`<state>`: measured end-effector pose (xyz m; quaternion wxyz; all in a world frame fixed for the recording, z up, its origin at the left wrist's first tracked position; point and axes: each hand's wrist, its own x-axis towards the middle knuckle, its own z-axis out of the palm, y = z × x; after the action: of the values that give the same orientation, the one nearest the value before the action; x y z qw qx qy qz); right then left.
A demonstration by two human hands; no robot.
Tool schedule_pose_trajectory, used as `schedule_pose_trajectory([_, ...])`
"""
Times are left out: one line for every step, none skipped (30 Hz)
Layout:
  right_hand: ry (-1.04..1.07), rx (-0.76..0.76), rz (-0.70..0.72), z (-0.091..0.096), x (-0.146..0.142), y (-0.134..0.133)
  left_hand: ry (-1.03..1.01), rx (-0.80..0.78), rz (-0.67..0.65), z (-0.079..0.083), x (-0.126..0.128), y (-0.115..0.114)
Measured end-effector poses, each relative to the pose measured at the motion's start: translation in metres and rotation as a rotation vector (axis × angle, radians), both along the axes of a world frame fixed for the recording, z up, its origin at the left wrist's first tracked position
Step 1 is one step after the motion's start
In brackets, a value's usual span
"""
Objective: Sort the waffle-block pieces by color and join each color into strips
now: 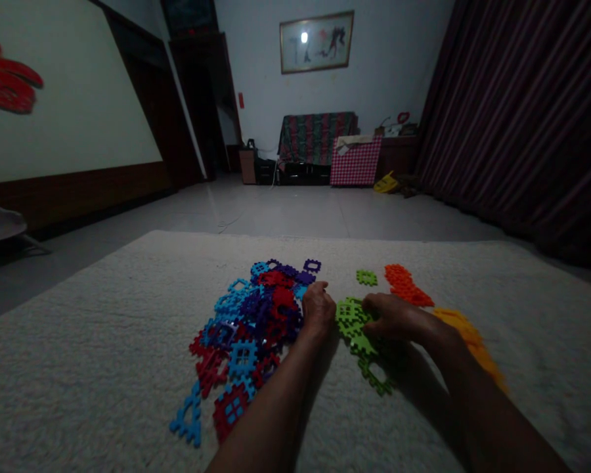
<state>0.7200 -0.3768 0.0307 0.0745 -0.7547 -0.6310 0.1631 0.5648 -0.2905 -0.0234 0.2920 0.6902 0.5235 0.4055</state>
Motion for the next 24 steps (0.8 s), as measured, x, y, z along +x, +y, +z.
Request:
schedule_pose_trajectory([-0.001, -0.005, 0.0, 0.0, 0.0, 0.0, -0.011, -0.009, -0.006, -0.001, 0.004, -0.002])
schedule_pose_trajectory([0.0, -0.01, 0.003, 0.001, 0.0, 0.0, -0.026, -0.021, -0.015, -0.002, 0.008, -0.004])
schedule_pose_trajectory([0.001, -0.011, 0.006, 0.003, -0.001, 0.0, -0.04, -0.031, -0.026, -0.003, 0.011, -0.007])
schedule_pose_trajectory([0.004, -0.013, 0.008, 0.005, -0.003, -0.001, -0.053, -0.039, -0.041, -0.004, 0.015, -0.009])
schedule_pose_trajectory([0.004, -0.018, 0.006, 0.008, -0.005, -0.002, -0.065, -0.039, -0.06, -0.004, 0.018, -0.01])
schedule_pose_trajectory([-0.001, -0.026, -0.003, 0.012, -0.008, -0.004, -0.079, -0.034, -0.078, -0.004, 0.02, -0.011])
schedule_pose_trajectory([-0.007, -0.035, -0.013, 0.016, -0.01, -0.005, -0.095, -0.032, -0.093, -0.004, 0.022, -0.011])
schedule_pose_trajectory([-0.015, -0.048, -0.022, 0.02, -0.013, -0.006, -0.114, -0.036, -0.105, -0.003, 0.023, -0.011])
schedule_pose_trajectory([-0.021, -0.061, -0.027, 0.024, -0.014, -0.008, -0.134, -0.046, -0.113, -0.003, 0.023, -0.01])
schedule_pose_trajectory([-0.021, -0.071, -0.029, 0.027, -0.015, -0.009, -0.152, -0.056, -0.117, -0.003, 0.024, -0.008])
schedule_pose_trajectory([-0.017, -0.073, -0.032, 0.03, -0.015, -0.01, -0.164, -0.058, -0.121, -0.003, 0.024, -0.007])
schedule_pose_trajectory([-0.006, -0.069, -0.034, 0.032, -0.015, -0.011, -0.168, -0.05, -0.129, -0.004, 0.024, -0.005])
schedule_pose_trajectory([0.009, -0.058, -0.035, 0.034, -0.013, -0.012, -0.164, -0.031, -0.142, -0.006, 0.024, -0.004])
schedule_pose_trajectory([0.023, -0.036, -0.037, 0.034, -0.011, -0.013, -0.153, -0.005, -0.157, -0.007, 0.024, -0.004])
schedule_pose_trajectory([0.035, -0.008, -0.04, 0.034, -0.008, -0.014, -0.139, 0.019, -0.173, -0.009, 0.025, -0.003])
schedule_pose_trajectory([0.046, 0.02, -0.044, 0.034, -0.006, -0.014, -0.128, 0.037, -0.187, -0.011, 0.025, -0.003])
schedule_pose_trajectory([0.056, 0.048, -0.046, 0.033, -0.003, -0.015, -0.123, 0.044, -0.194, -0.012, 0.026, -0.003])
schedule_pose_trajectory([0.062, 0.074, -0.047, 0.032, -0.001, -0.015, -0.125, 0.043, -0.194, -0.014, 0.026, -0.003])
schedule_pose_trajectory([0.067, 0.101, -0.044, 0.03, 0.0, -0.015, -0.132, 0.036, -0.19, -0.014, 0.026, -0.003])
schedule_pose_trajectory([0.07, 0.129, -0.039, 0.028, 0.002, -0.015, -0.143, 0.026, -0.183, -0.015, 0.026, -0.002])
schedule_pose_trajectory([0.077, 0.16, -0.028, 0.026, 0.003, -0.014, -0.153, 0.015, -0.176, -0.015, 0.027, -0.002])
schedule_pose_trajectory([0.091, 0.192, -0.016, 0.024, 0.004, -0.012, -0.16, 0.006, -0.172, -0.014, 0.027, -0.002])
schedule_pose_trajectory([0.113, 0.222, -0.011, 0.021, 0.006, -0.01, -0.165, -0.002, -0.166, -0.014, 0.027, -0.001])
schedule_pose_trajectory([0.142, 0.251, -0.017, 0.019, 0.007, -0.006, -0.168, -0.008, -0.16, -0.013, 0.027, -0.001])
